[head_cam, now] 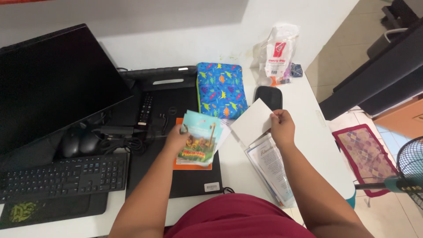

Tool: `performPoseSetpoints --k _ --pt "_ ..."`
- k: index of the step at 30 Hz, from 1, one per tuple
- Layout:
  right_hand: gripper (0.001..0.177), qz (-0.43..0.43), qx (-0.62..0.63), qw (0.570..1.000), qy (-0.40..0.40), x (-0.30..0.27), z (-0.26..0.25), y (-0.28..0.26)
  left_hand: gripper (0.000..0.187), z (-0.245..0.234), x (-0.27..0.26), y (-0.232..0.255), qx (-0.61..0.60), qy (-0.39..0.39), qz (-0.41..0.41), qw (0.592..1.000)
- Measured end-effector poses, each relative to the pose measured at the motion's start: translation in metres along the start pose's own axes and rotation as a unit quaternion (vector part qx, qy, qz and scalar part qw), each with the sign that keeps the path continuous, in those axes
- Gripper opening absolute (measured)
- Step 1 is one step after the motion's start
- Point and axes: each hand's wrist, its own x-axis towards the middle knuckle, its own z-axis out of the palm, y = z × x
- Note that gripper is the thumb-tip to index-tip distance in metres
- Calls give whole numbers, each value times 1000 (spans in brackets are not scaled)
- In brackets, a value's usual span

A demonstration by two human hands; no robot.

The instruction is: Organizing documents and school supplies into a cabinet.

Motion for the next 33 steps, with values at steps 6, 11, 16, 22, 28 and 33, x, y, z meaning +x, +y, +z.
performPoseSetpoints --k 6,11,16,22,28,33 --pt "11 60 49 992 -98 6 3 15 34 12 20 14 -328 -103 46 938" --pt "13 114 90 967 -210 9 26 21 33 55 10 40 -289 -203 66 933" --pt "20 11 1 969 -245 22 5 11 34 66 -3 62 -237 -189 35 952" --pt "45 -317 -557 735 -221 12 -35 -41 34 97 29 69 -323 -75 34 943" --pt "8 -234 -454 788 -344 16 -48 -14 40 175 34 97 -550 -61 122 824" --pt "12 -210 -245 868 -378 15 -55 -19 36 237 30 65 -575 -159 95 797"
